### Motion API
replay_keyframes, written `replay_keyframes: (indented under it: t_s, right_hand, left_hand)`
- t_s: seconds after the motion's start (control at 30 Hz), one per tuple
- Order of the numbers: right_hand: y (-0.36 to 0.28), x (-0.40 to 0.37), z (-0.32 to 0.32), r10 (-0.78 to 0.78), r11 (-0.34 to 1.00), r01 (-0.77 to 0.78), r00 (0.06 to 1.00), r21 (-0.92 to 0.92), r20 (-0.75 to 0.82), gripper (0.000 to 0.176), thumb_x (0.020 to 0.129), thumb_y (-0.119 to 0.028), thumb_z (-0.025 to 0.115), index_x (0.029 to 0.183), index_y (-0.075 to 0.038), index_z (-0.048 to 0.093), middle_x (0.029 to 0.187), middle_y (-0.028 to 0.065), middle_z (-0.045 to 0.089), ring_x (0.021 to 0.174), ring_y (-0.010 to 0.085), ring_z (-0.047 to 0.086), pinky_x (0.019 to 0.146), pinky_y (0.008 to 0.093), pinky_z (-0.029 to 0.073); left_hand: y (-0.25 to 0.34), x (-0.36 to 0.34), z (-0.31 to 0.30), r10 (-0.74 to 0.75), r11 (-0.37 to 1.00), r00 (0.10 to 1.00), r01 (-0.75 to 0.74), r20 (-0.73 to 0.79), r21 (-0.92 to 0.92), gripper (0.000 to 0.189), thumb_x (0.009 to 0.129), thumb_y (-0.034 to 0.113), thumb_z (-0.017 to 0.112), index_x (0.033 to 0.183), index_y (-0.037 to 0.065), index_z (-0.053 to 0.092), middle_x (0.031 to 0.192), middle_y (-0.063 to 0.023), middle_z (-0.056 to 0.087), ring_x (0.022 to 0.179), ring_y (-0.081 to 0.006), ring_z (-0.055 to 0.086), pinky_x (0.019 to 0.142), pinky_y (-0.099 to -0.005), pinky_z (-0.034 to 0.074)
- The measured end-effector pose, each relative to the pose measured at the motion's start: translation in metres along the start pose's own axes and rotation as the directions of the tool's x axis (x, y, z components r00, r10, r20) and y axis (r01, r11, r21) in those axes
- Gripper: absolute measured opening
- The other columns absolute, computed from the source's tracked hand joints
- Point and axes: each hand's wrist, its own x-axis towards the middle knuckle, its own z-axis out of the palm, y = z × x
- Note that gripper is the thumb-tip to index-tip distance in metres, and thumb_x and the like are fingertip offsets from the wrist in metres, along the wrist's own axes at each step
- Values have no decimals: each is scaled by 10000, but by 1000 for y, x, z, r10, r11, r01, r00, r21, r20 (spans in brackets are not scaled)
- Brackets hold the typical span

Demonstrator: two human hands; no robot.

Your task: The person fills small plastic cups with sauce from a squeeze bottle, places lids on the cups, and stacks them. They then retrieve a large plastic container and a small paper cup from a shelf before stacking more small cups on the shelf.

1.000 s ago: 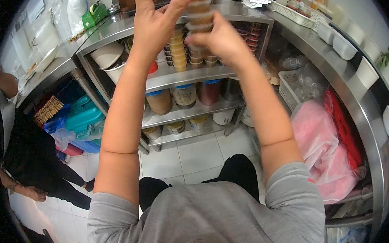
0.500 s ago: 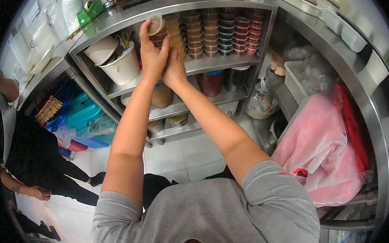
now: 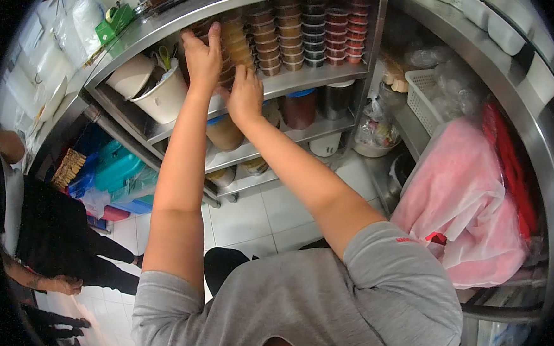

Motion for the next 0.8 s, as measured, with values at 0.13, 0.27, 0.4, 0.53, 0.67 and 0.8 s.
replay_keyframes:
  t_s: [0.13,0.27,0.4,0.53,0.67,0.8]
  right_hand:
    - [0,6,5,60,997,-60,998,-56,-6,455,705,-263,775,943,-12,479,800,170,627,754,375,623,651,456,472]
    - [6,9,12,36,993,-35,999,-115,5,396,700,-315,769,811,-32,515,710,139,627,679,345,625,603,445,477]
    - [6,7,7,-27,993,25,999,-115,-19,387,718,-334,745,812,-26,529,746,167,605,721,368,601,641,452,464]
    - [1,10,-1,81,994,-74,992,-76,101,401,738,-355,732,845,-28,526,781,166,597,782,373,580,712,457,445]
    - [0,13,-14,130,990,-140,969,32,209,393,757,-341,734,853,-22,525,820,162,588,802,357,569,706,453,434]
    - [2,13,-45,223,932,-300,917,202,331,334,801,-288,716,886,-15,542,845,132,572,802,303,576,701,383,463]
  left_hand:
    - [-26,8,18,-82,994,996,84,-30,69,546,777,269,709,1092,-124,500,979,-295,621,931,-411,600,854,-407,455]
    - [-20,16,22,-146,982,983,129,-115,-141,537,706,254,732,1057,-111,556,826,-269,645,834,-419,626,801,-411,485]
    - [-14,20,17,-199,978,979,197,-30,-71,635,726,188,747,1240,-69,478,1182,-220,570,1087,-282,539,971,-338,384]
    - [-30,16,22,-107,981,994,106,6,-164,614,716,83,748,1233,-91,469,1241,-203,528,1132,-274,504,1013,-342,350]
    - [-36,7,10,-126,977,988,139,89,-162,430,741,70,742,1109,-63,564,1101,-162,597,1015,-260,569,932,-340,421]
    - [-37,1,6,-319,842,939,342,126,-416,328,825,-1,666,1133,-42,561,1089,-104,610,996,-188,584,889,-289,450]
